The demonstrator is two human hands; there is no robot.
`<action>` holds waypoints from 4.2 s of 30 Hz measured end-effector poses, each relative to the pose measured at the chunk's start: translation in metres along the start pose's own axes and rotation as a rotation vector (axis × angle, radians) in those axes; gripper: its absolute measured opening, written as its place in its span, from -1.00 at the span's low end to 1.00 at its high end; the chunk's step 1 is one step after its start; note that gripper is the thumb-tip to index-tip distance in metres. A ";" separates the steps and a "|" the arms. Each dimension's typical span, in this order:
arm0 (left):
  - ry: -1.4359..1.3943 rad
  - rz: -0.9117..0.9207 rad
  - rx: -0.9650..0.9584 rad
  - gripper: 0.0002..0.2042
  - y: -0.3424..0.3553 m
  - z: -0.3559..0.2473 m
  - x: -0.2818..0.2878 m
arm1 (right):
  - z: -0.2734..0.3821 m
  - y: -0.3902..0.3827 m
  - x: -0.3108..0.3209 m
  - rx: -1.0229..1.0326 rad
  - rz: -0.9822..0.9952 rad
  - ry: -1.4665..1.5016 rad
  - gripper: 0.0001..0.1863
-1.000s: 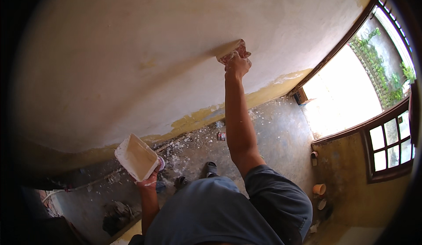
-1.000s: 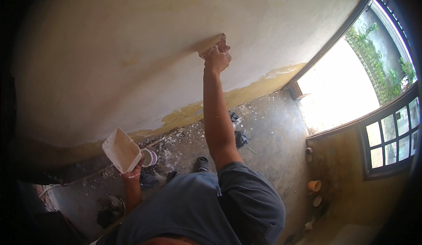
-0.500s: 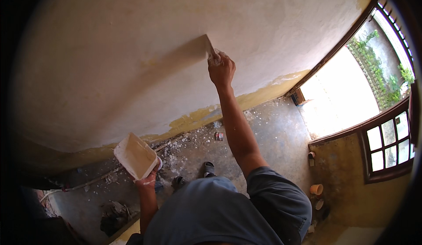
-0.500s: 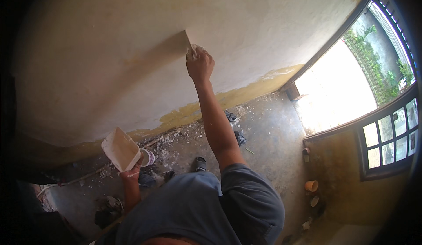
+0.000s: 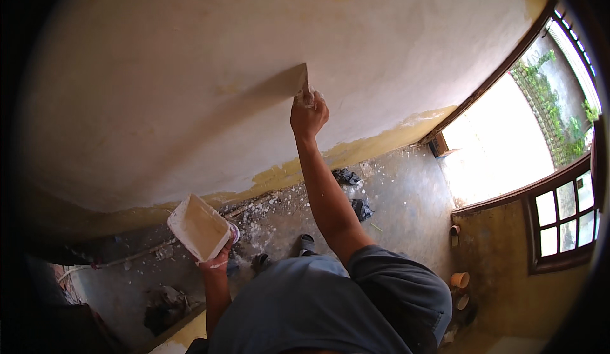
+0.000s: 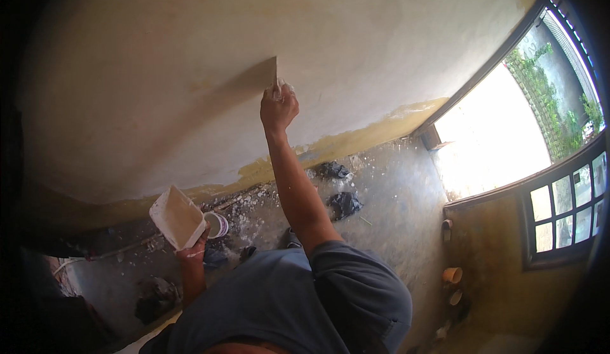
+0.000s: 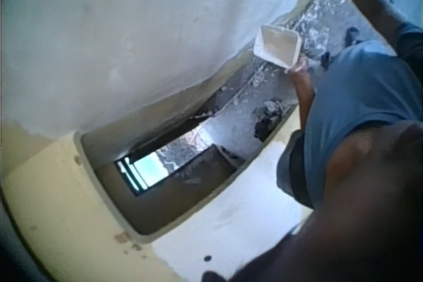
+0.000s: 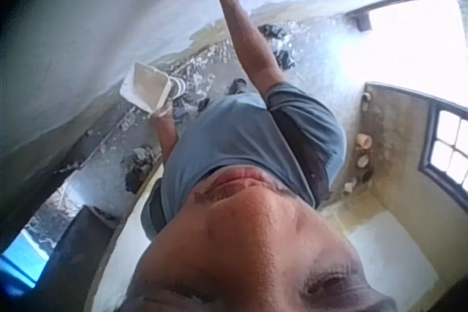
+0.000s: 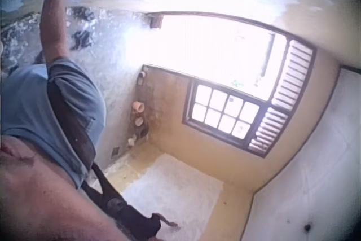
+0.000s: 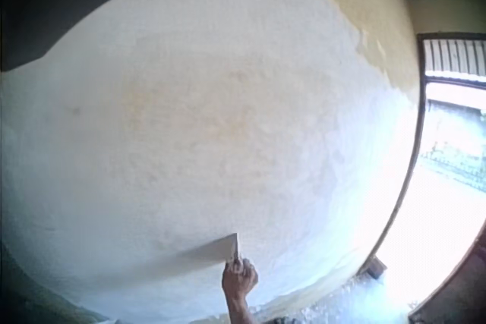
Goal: The person applies patching material to a wall using a putty knife and then refills the knife with more material from a small container.
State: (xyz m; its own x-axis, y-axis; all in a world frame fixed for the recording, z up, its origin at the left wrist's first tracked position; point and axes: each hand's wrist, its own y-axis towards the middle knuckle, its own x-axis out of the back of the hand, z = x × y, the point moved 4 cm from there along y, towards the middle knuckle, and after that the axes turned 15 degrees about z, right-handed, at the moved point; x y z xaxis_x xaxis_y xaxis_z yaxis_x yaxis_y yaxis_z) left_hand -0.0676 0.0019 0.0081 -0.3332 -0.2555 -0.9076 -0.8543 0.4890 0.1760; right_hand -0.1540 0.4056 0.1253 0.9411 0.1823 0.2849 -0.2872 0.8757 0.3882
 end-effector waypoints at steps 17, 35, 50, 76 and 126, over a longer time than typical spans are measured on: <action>0.028 -0.014 0.034 -0.25 0.005 0.004 -0.008 | -0.120 0.061 0.039 0.462 0.058 -0.311 -0.61; 0.003 -0.062 0.081 -0.30 0.014 0.031 -0.040 | -0.089 0.126 0.087 -0.493 0.031 0.190 -0.47; -0.001 -0.052 0.079 -0.38 0.022 0.039 -0.033 | -0.077 0.155 0.123 0.301 -0.249 -0.128 -0.69; 0.088 -0.050 0.104 -0.31 0.028 0.051 -0.028 | -0.039 0.153 0.121 -0.053 0.034 0.118 -0.55; -0.102 -0.073 0.086 -0.22 0.028 0.038 -0.035 | 0.009 0.147 0.119 0.645 -0.321 -0.343 -0.66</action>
State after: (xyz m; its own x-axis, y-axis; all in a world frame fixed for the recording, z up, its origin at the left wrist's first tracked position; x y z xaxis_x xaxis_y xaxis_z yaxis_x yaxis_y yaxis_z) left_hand -0.0645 0.0563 0.0298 -0.2253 -0.2094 -0.9515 -0.8362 0.5428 0.0785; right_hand -0.0861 0.5524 0.2238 0.9179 -0.2748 0.2861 -0.1566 0.4115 0.8978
